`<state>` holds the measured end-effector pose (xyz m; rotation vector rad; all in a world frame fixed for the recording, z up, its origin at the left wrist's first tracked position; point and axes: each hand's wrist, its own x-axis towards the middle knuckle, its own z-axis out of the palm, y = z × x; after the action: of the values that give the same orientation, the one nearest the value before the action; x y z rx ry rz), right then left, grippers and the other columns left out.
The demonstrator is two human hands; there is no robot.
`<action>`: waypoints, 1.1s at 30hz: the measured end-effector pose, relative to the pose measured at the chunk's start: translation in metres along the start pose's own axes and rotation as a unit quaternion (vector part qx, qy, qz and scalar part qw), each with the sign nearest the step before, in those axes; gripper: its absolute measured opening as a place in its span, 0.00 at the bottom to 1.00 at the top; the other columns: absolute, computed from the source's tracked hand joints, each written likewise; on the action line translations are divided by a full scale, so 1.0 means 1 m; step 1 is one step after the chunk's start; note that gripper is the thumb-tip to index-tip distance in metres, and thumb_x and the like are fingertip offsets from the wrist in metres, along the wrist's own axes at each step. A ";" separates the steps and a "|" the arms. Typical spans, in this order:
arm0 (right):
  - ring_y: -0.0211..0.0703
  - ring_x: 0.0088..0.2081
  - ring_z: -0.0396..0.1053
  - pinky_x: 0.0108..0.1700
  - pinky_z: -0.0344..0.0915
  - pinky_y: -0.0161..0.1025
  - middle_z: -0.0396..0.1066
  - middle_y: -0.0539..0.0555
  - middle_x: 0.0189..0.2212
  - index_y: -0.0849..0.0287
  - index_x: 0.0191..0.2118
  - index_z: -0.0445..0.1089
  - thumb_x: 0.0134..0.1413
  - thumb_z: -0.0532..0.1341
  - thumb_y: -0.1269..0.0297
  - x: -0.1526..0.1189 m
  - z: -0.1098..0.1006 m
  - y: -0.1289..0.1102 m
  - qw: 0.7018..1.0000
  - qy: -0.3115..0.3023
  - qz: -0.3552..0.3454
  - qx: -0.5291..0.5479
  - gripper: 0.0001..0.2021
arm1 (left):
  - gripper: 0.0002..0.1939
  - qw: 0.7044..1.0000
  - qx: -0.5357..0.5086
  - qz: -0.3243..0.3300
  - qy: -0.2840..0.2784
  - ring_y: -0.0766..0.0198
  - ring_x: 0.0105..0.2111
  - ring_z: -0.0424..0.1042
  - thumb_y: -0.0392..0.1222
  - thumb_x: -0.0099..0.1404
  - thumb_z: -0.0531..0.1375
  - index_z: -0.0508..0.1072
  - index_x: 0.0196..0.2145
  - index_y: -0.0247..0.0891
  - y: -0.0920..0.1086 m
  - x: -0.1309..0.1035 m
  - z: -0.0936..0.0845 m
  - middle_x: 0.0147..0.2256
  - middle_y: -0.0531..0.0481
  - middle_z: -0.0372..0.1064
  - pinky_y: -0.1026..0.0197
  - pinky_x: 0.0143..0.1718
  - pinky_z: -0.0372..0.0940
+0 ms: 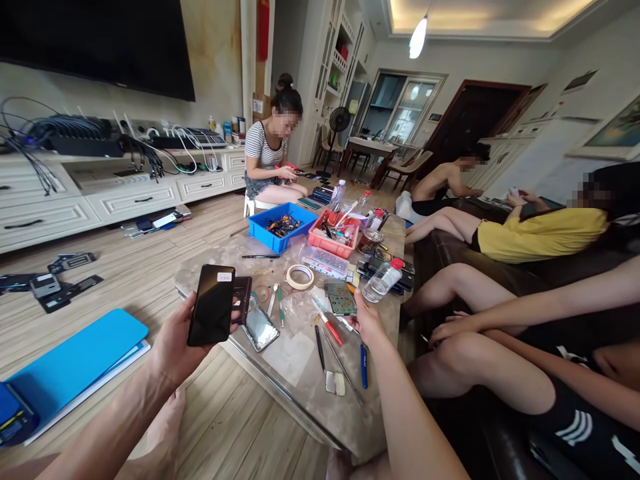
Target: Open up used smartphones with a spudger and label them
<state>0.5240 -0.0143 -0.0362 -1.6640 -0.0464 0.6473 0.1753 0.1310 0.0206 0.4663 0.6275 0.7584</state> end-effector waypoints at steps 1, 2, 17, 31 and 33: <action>0.33 0.24 0.69 0.25 0.69 0.32 0.74 0.50 0.33 0.62 0.47 0.72 0.70 0.60 0.53 0.000 0.001 0.000 1.000 0.000 -0.004 0.001 0.15 | 0.24 1.000 -0.001 0.000 -0.003 0.48 0.35 0.82 0.48 0.76 0.48 0.74 0.56 0.29 0.000 0.000 0.000 0.44 0.33 0.80 0.46 0.36 0.78; 0.33 0.23 0.69 0.24 0.68 0.32 0.74 0.49 0.32 0.62 0.47 0.72 0.70 0.61 0.53 -0.001 0.002 -0.001 1.000 -0.001 -0.010 0.002 0.15 | 0.24 1.000 -0.002 0.000 -0.002 0.48 0.35 0.82 0.48 0.76 0.48 0.73 0.56 0.29 0.000 0.000 0.000 0.43 0.33 0.80 0.47 0.36 0.78; 0.41 0.26 0.74 0.21 0.68 0.33 0.81 0.54 0.35 0.55 0.41 0.76 0.62 0.65 0.49 -0.040 0.061 -0.021 0.991 -0.091 -0.087 0.038 0.14 | 0.22 0.997 -0.026 0.038 0.055 0.50 0.32 0.80 0.46 0.75 0.50 0.73 0.55 0.30 0.020 0.002 -0.008 0.41 0.35 0.79 0.48 0.33 0.77; 0.48 0.47 0.75 0.48 0.75 0.50 0.72 0.58 0.53 0.59 0.56 0.70 0.68 0.63 0.58 -0.005 0.250 -0.018 0.971 -0.217 -0.028 -0.099 0.16 | 0.16 0.993 -0.055 0.028 0.096 0.49 0.33 0.81 0.44 0.72 0.56 0.73 0.49 0.29 0.038 0.001 -0.031 0.39 0.36 0.79 0.47 0.34 0.78; 0.50 0.49 0.74 0.49 0.74 0.51 0.72 0.58 0.54 0.59 0.57 0.70 0.68 0.63 0.58 -0.004 0.254 -0.018 0.975 -0.201 -0.039 -0.092 0.17 | 0.17 0.994 -0.059 0.027 0.090 0.49 0.32 0.81 0.45 0.72 0.54 0.73 0.50 0.29 0.040 0.000 -0.034 0.38 0.35 0.79 0.49 0.33 0.77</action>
<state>0.4160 0.2168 -0.0315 -1.6748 -0.4726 0.9339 0.1330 0.1622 0.0204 0.3083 0.7364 0.8902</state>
